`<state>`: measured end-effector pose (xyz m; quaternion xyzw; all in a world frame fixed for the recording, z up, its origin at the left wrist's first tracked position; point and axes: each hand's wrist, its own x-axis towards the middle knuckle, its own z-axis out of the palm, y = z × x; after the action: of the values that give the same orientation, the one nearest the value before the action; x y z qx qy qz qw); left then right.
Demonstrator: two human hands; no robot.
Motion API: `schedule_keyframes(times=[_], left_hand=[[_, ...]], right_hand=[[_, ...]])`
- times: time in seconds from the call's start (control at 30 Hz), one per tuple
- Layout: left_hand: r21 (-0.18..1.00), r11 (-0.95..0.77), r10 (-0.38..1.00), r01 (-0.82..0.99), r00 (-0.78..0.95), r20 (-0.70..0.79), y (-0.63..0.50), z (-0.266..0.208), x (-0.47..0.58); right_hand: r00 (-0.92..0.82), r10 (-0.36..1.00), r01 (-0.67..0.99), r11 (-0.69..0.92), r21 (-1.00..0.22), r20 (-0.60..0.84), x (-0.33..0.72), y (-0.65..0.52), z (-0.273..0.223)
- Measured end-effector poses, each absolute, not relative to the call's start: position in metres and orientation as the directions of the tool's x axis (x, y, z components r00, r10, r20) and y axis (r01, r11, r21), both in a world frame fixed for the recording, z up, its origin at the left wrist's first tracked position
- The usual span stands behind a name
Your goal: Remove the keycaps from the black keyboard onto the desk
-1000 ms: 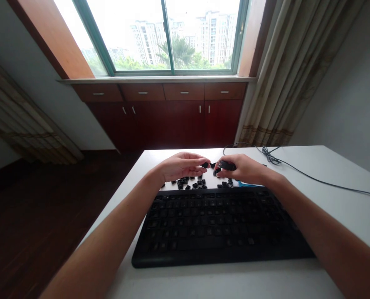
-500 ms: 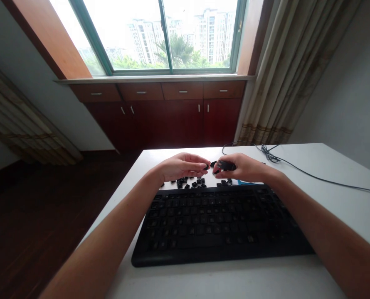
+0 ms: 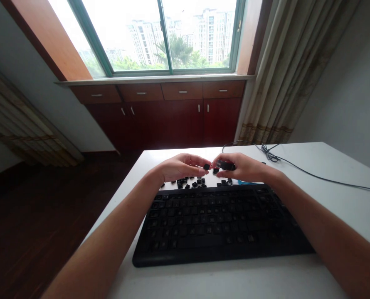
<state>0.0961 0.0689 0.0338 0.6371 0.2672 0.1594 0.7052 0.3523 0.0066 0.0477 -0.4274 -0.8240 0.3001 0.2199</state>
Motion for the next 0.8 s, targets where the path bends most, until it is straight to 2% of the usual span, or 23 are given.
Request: schedule_keyframes(times=[0.43,0.6,0.8], left_hand=[[0.976,0.064,0.567,0.209,0.797,-0.208,0.068,0.0332,0.0974],[0.976,0.09,0.563,0.199,0.798,-0.215,0.0672,0.0333,0.0976],[0.968,0.096,0.547,0.234,0.8,-0.247,0.0699,0.0301,0.0965]], right_hand=[[-0.556,0.827,0.596,0.468,-0.652,0.085,0.3534,0.0085,0.0456],[-0.531,0.845,0.643,0.453,-0.617,0.067,0.3531,0.0086,0.0459],[-0.567,0.818,0.595,0.487,-0.64,0.095,0.3538,0.0069,0.0481]])
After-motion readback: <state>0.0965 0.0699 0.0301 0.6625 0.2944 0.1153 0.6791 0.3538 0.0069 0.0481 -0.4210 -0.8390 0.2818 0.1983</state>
